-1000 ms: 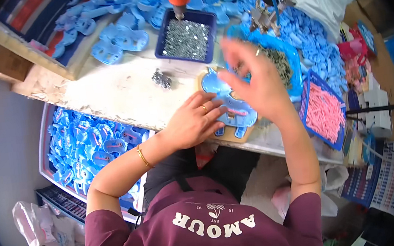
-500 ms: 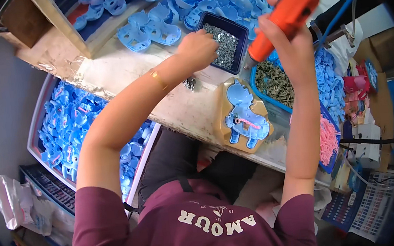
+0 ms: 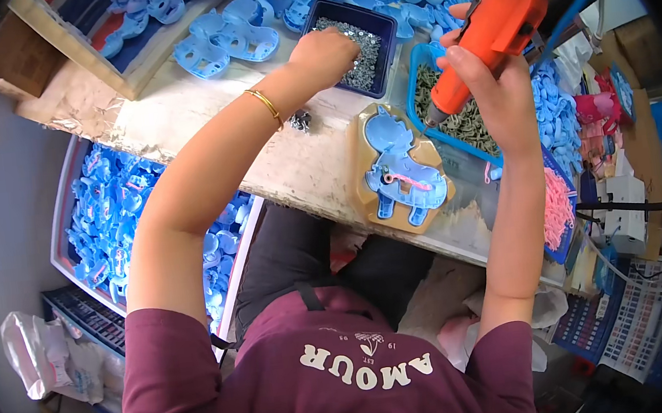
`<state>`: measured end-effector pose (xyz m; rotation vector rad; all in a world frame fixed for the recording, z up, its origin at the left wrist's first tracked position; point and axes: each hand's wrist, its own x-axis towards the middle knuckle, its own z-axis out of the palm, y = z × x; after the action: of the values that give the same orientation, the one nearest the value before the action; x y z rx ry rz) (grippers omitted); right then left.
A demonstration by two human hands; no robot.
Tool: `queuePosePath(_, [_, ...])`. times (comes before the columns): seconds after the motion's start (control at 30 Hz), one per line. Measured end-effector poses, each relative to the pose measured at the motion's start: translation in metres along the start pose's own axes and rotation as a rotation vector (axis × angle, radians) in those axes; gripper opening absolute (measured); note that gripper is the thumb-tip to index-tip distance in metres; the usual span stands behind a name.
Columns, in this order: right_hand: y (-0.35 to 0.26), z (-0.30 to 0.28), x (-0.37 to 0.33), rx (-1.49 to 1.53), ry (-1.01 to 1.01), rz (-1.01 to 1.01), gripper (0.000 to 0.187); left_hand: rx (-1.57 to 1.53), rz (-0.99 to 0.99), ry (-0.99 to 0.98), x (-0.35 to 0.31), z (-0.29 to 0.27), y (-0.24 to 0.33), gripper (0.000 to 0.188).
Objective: Assembling toy components and securing them with a pneumatic tool.
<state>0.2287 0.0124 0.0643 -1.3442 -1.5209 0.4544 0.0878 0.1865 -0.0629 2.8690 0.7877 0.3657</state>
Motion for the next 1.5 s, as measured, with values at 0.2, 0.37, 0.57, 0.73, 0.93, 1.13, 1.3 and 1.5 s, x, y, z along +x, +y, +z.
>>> queuePosePath(0.2, [0.005, 0.002, -0.004, 0.074, -0.011, 0.005, 0.045, -0.001, -0.023, -0.150, 0.007, 0.003, -0.006, 0.029])
queuePosePath(0.37, [0.009, 0.001, -0.009, 0.156, -0.004, 0.056, 0.045, 0.060, -0.011, -0.161, 0.015, 0.004, -0.004, 0.021])
queuePosePath(0.57, [0.011, -0.002, -0.011, 0.169, -0.003, 0.051, 0.044, 0.079, 0.079, -0.007, 0.005, -0.004, -0.005, 0.017])
queuePosePath(0.73, [0.006, 0.004, -0.013, 0.234, -0.025, 0.078, 0.041, 0.042, 0.114, 0.166, -0.014, -0.006, 0.008, 0.017])
queuePosePath(0.93, [-0.008, 0.008, -0.028, 0.279, -0.046, 0.149, 0.044, -0.319, 0.277, 0.322, -0.065, -0.011, 0.076, 0.011])
queuePosePath(1.13, [-0.034, 0.027, -0.045, 0.513, 0.255, 0.317, 0.028, -0.491, 0.320, 0.240, -0.095, -0.008, 0.119, 0.012])
queuePosePath(1.3, [-0.031, 0.023, -0.052, 0.520, 0.303, 0.348, 0.024, -0.476, 0.380, 0.237, -0.094, -0.011, 0.129, 0.014])
queuePosePath(1.5, [-0.029, 0.018, -0.057, 0.513, 0.287, 0.385, 0.023, -0.467, 0.401, 0.254, -0.097, -0.003, 0.138, 0.018])
